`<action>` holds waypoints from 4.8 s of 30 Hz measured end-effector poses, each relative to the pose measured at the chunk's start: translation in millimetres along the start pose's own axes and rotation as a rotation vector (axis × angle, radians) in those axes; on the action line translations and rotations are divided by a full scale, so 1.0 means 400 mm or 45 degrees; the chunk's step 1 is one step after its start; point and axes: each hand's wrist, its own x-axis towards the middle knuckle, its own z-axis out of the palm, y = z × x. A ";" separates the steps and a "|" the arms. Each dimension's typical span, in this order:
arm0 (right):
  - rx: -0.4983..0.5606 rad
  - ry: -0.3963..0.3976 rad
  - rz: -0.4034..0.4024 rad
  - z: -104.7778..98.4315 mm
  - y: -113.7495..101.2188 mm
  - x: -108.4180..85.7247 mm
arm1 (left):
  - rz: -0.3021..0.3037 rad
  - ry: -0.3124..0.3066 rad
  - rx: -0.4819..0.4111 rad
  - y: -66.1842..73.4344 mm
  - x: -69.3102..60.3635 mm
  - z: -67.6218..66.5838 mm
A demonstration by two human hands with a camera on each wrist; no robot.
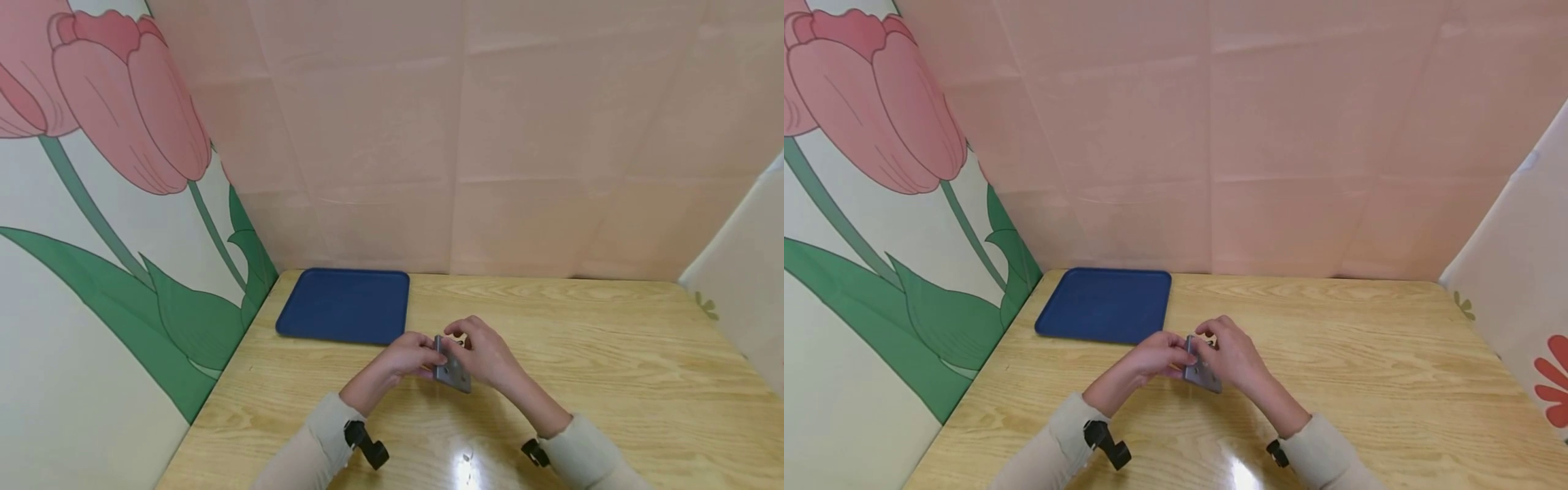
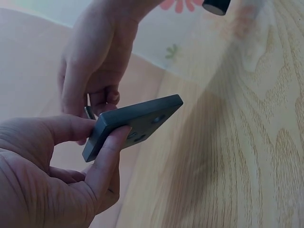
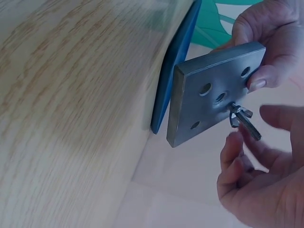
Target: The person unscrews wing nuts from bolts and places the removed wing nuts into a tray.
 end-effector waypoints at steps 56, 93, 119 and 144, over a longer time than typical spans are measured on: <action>-0.052 0.031 0.079 -0.004 -0.004 -0.005 | -0.013 0.005 0.000 -0.003 0.004 0.006; -0.079 0.081 0.080 -0.005 -0.004 -0.006 | 0.012 -0.011 0.014 -0.001 0.000 0.014; -0.038 -0.035 0.055 -0.009 -0.009 -0.011 | 0.006 0.004 0.009 0.005 -0.005 0.006; -0.072 0.021 0.076 -0.008 -0.014 -0.008 | -0.010 0.006 0.008 0.000 0.001 0.008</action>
